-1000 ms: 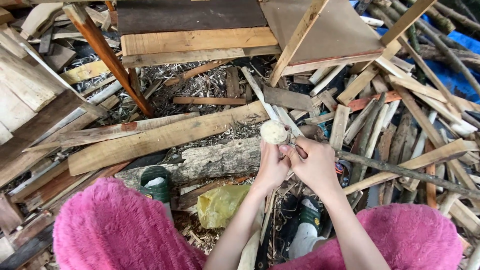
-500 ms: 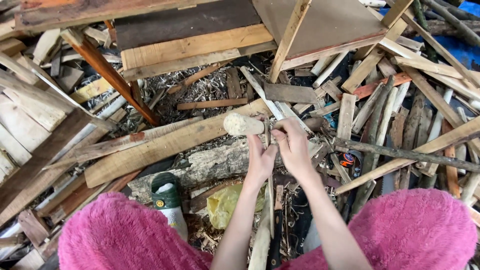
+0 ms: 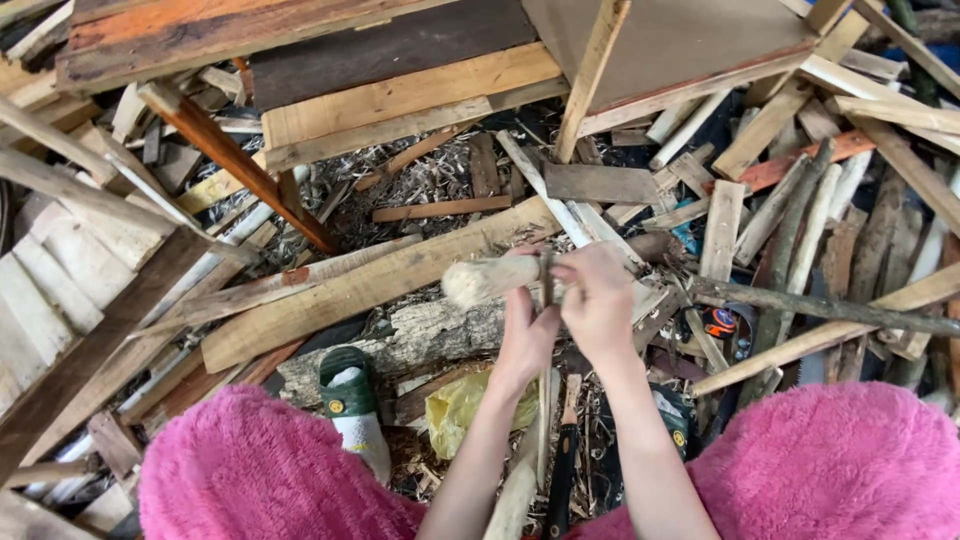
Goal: Assembling wooden components using a hammer and manual fitting
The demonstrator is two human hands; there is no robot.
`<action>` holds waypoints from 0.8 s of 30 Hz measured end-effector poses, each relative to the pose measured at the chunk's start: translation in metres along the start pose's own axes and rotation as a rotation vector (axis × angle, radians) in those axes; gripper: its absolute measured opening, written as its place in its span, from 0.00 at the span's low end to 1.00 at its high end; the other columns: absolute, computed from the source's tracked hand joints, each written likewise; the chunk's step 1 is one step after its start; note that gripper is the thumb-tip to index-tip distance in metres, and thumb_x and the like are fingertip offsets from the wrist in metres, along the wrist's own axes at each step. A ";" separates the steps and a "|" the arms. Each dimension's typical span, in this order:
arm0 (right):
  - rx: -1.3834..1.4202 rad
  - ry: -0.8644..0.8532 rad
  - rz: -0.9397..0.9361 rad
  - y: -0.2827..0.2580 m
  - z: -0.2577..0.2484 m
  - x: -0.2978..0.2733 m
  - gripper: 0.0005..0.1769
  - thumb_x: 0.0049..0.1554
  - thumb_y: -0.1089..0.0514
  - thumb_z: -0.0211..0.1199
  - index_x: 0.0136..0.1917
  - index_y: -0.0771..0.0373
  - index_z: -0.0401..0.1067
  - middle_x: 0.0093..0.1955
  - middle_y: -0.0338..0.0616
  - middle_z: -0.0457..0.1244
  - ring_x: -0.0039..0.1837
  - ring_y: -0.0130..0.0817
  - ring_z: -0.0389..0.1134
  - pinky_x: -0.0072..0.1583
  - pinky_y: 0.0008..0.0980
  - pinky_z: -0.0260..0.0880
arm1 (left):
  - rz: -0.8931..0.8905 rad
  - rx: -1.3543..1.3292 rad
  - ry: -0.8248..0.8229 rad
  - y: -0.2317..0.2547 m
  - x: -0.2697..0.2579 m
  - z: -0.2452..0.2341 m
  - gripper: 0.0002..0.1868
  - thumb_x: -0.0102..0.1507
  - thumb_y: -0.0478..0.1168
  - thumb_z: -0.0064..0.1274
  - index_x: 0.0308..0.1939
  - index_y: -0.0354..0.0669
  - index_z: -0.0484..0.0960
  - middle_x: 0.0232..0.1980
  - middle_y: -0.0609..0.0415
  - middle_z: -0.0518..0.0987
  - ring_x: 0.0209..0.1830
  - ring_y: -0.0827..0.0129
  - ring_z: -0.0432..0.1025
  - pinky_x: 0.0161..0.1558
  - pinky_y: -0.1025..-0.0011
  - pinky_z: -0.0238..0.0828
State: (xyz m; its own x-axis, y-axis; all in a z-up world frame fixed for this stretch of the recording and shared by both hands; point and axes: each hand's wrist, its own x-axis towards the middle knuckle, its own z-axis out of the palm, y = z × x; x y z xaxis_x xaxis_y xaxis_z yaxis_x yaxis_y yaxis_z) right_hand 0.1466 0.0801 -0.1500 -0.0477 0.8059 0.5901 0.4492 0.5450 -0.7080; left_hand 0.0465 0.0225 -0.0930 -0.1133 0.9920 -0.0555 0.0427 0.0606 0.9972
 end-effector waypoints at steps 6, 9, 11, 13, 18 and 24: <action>-0.432 -0.262 -0.059 -0.042 -0.021 0.000 0.16 0.68 0.46 0.51 0.42 0.56 0.68 0.32 0.51 0.63 0.40 0.54 0.70 0.45 0.48 0.70 | 0.254 -0.018 0.040 -0.118 0.029 -0.010 0.34 0.54 0.22 0.41 0.65 0.27 0.56 0.61 0.31 0.62 0.70 0.48 0.51 0.74 0.45 0.40; -0.524 -0.280 -0.023 -0.046 -0.020 -0.004 0.21 0.70 0.45 0.45 0.43 0.56 0.71 0.34 0.53 0.65 0.40 0.56 0.72 0.43 0.48 0.73 | -0.030 0.028 -0.062 -0.143 0.032 -0.011 0.29 0.63 0.29 0.41 0.69 0.27 0.60 0.63 0.31 0.67 0.55 0.53 0.68 0.63 0.51 0.63; -0.457 -0.277 0.027 -0.046 -0.022 -0.006 0.18 0.68 0.49 0.49 0.43 0.55 0.74 0.33 0.50 0.66 0.40 0.52 0.73 0.45 0.44 0.73 | -0.037 0.053 -0.051 -0.044 0.004 -0.012 0.19 0.64 0.33 0.43 0.57 0.27 0.64 0.52 0.35 0.66 0.50 0.52 0.66 0.57 0.48 0.62; -0.400 -0.279 0.087 -0.043 -0.028 -0.007 0.15 0.66 0.53 0.54 0.42 0.54 0.77 0.33 0.46 0.68 0.40 0.49 0.73 0.47 0.40 0.73 | -0.053 0.071 -0.050 -0.011 -0.010 -0.006 0.13 0.64 0.37 0.45 0.45 0.27 0.68 0.41 0.39 0.64 0.45 0.51 0.64 0.51 0.45 0.62; -0.187 -0.132 0.186 -0.083 -0.049 -0.004 0.08 0.62 0.58 0.62 0.44 0.60 0.79 0.37 0.62 0.68 0.48 0.67 0.70 0.47 0.53 0.69 | 0.353 0.278 0.019 -0.025 -0.014 -0.003 0.34 0.51 0.29 0.44 0.63 0.20 0.64 0.64 0.26 0.66 0.76 0.34 0.51 0.77 0.44 0.20; -0.201 -0.172 0.187 -0.105 -0.029 -0.016 0.16 0.65 0.51 0.57 0.37 0.55 0.73 0.35 0.56 0.66 0.46 0.59 0.71 0.49 0.49 0.70 | 0.164 0.227 0.045 -0.046 -0.013 -0.027 0.12 0.58 0.31 0.49 0.44 0.28 0.72 0.43 0.52 0.52 0.53 0.55 0.51 0.69 0.44 0.44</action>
State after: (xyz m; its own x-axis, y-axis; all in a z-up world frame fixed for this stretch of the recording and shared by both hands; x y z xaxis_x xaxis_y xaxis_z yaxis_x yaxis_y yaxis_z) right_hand 0.1263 0.0029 -0.0739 -0.0906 0.9243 0.3708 0.6308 0.3414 -0.6968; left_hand 0.0196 0.0035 -0.1364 -0.1302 0.9851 0.1125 0.2848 -0.0716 0.9559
